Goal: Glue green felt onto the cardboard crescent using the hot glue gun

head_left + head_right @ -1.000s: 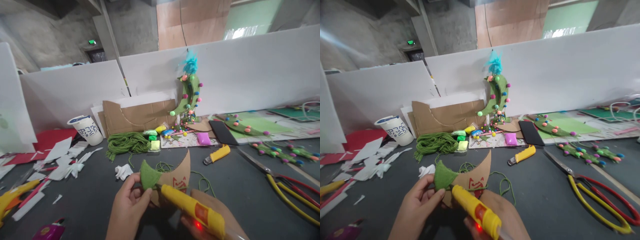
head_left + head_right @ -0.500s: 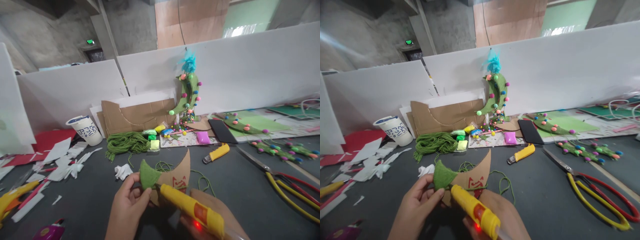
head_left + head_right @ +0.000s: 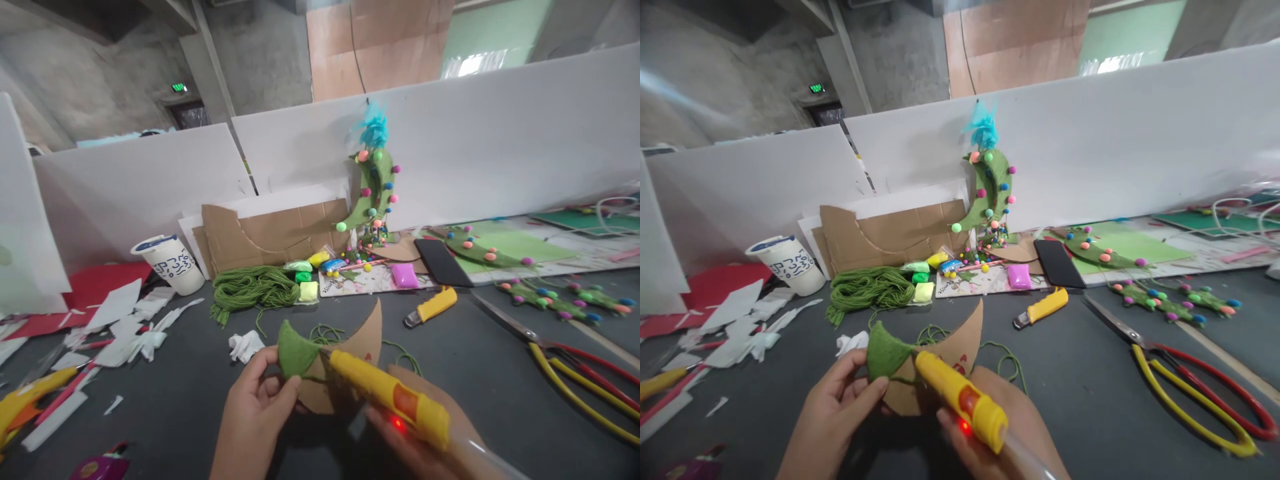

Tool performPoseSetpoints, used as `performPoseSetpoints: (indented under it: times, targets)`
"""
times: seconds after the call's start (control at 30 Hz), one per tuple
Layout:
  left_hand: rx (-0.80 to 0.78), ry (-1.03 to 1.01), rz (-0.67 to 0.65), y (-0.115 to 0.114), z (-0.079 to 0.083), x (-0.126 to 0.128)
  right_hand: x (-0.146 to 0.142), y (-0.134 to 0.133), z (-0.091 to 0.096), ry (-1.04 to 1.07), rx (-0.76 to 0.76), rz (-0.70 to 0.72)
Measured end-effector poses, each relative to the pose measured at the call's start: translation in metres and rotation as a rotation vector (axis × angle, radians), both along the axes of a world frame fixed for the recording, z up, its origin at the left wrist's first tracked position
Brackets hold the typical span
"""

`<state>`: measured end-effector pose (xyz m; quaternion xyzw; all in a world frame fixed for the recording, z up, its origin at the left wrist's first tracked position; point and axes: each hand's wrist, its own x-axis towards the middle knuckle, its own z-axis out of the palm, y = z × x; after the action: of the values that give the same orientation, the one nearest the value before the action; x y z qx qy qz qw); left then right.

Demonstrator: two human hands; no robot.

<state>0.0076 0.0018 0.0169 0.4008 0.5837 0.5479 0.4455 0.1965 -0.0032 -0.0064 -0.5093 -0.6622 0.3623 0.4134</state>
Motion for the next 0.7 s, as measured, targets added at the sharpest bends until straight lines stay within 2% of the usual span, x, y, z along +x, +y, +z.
performPoseSetpoints:
  times: [0.13,0.2,0.23,0.33,0.4,0.5,0.57,0.63,0.7]
  targets:
    - [-0.027,0.041,-0.022,0.008,-0.003,-0.013,0.004,0.002,0.003,0.117,-0.187,-0.03]
    - [-0.047,0.081,-0.033,0.013,-0.005,-0.024,0.004,0.003,0.001,0.151,-0.331,0.048]
    - [-0.027,0.104,0.003,0.016,-0.007,-0.03,0.003,0.003,0.0,0.139,-0.4,0.109]
    - [0.038,0.106,0.059,0.022,-0.009,-0.044,-0.002,0.003,-0.009,0.039,-0.563,0.284]
    - [0.052,0.104,0.066,0.023,-0.009,-0.049,-0.005,0.0,-0.02,-0.072,-0.525,0.364]
    - [0.087,0.108,0.093,0.021,-0.005,-0.045,-0.011,-0.004,-0.041,-0.291,-0.258,0.425]
    - [0.113,0.099,0.123,0.019,-0.002,-0.04,-0.014,-0.007,-0.051,-0.403,-0.145,0.405]
    - [0.114,0.081,0.139,0.017,0.0,-0.037,-0.015,-0.008,-0.051,-0.534,-0.093,0.369]
    - [0.098,0.063,0.128,0.015,0.001,-0.035,-0.012,-0.007,-0.041,-0.674,-0.061,0.338]
